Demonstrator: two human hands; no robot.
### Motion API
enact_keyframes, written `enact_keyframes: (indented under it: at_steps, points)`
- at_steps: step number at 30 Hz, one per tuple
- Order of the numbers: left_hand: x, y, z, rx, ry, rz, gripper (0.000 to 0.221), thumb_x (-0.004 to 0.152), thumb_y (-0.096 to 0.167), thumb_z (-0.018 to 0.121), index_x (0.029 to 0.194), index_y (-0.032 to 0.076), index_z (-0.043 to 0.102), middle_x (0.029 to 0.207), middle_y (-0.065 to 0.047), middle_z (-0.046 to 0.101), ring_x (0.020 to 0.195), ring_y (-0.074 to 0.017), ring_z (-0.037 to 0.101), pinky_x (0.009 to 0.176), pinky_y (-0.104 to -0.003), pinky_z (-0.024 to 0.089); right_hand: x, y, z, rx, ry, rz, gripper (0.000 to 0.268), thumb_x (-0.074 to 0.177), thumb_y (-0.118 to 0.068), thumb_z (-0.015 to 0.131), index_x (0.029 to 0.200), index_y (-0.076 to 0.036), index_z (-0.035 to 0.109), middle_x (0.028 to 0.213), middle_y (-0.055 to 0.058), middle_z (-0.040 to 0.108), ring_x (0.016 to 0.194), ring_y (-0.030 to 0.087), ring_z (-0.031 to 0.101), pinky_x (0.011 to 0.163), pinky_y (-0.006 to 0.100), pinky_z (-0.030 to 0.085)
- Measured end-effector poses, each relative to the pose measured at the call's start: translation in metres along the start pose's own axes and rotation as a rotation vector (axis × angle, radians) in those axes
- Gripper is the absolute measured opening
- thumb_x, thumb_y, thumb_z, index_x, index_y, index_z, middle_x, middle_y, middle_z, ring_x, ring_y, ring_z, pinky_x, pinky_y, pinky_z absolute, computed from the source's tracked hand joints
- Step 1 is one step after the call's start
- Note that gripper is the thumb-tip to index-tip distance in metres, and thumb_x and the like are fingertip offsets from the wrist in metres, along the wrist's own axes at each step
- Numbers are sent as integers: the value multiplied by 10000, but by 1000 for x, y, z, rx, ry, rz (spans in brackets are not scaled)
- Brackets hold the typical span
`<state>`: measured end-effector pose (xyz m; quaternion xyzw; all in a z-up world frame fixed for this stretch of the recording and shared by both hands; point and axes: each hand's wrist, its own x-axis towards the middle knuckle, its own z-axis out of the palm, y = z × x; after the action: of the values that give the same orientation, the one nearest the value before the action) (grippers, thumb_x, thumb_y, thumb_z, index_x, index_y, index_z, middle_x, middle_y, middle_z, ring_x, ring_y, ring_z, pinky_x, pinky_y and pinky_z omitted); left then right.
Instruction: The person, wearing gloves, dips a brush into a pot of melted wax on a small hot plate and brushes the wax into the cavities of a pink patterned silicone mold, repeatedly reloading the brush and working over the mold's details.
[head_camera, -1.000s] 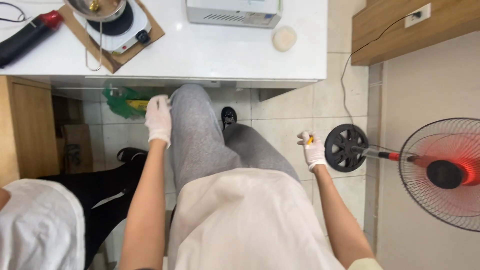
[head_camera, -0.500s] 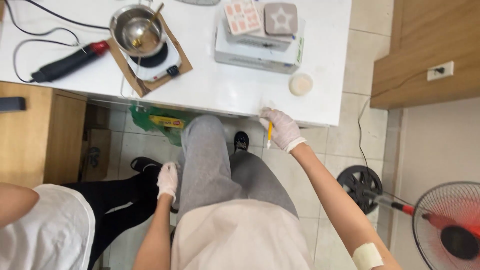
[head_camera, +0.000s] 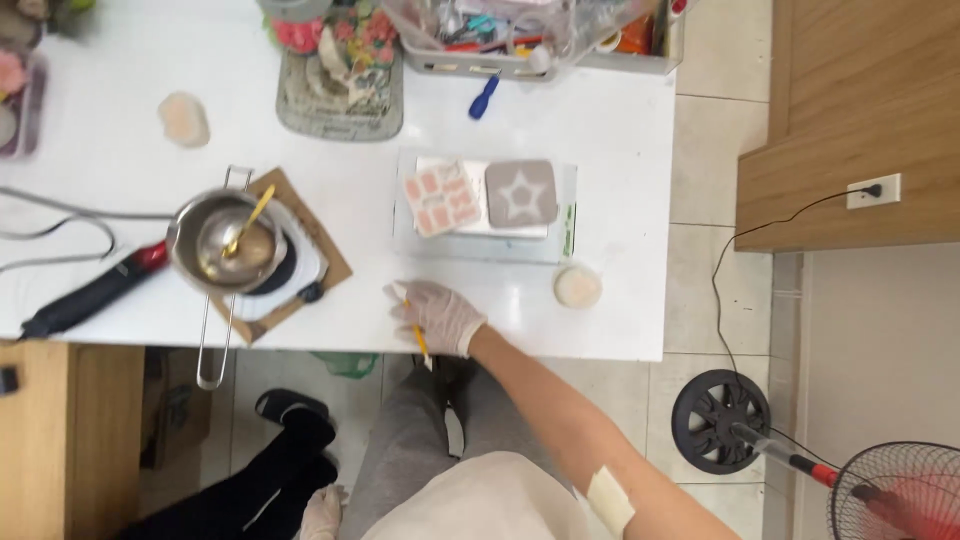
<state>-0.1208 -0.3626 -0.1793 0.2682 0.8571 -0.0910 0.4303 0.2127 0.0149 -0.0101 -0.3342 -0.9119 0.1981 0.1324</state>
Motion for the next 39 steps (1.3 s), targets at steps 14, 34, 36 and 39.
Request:
enact_keyframes:
  at_steps: [14,34,36,39]
  points:
    - [97,196,65,586,168,438,547,952,240,501,1455,44,411,1573,-200,383,1378,-282,443,1114,-384,390,40,-14,-29,168,-161,152,230,908,-339,675,1025,-141,657,1147,161,685,1162,367,603,1030,478,448]
    - [-77,303,185,-1356,256,-94,365,1046,290,493,1188,12,684,1091,-146,758,993,-275,711,898,-347,529,8,-16,5,25,-24,-36,314,868,-251,742,1129,-107,646,988,194,603,1017,420,574,935,522,467]
    - [-76,297,190,-1524,227,-87,365,1053,278,484,1200,5,679,1096,-166,757,994,-283,709,898,-345,535,15,-26,9,54,-40,-48,310,880,-238,733,1143,-98,647,962,184,596,972,395,578,900,513,471]
    - [-79,292,201,-1412,99,-208,384,1014,316,500,1193,32,687,1146,-138,766,1062,-301,715,951,-377,511,11,-33,5,-1,-36,-7,291,884,-252,723,1132,-117,652,910,166,568,920,358,573,870,497,490]
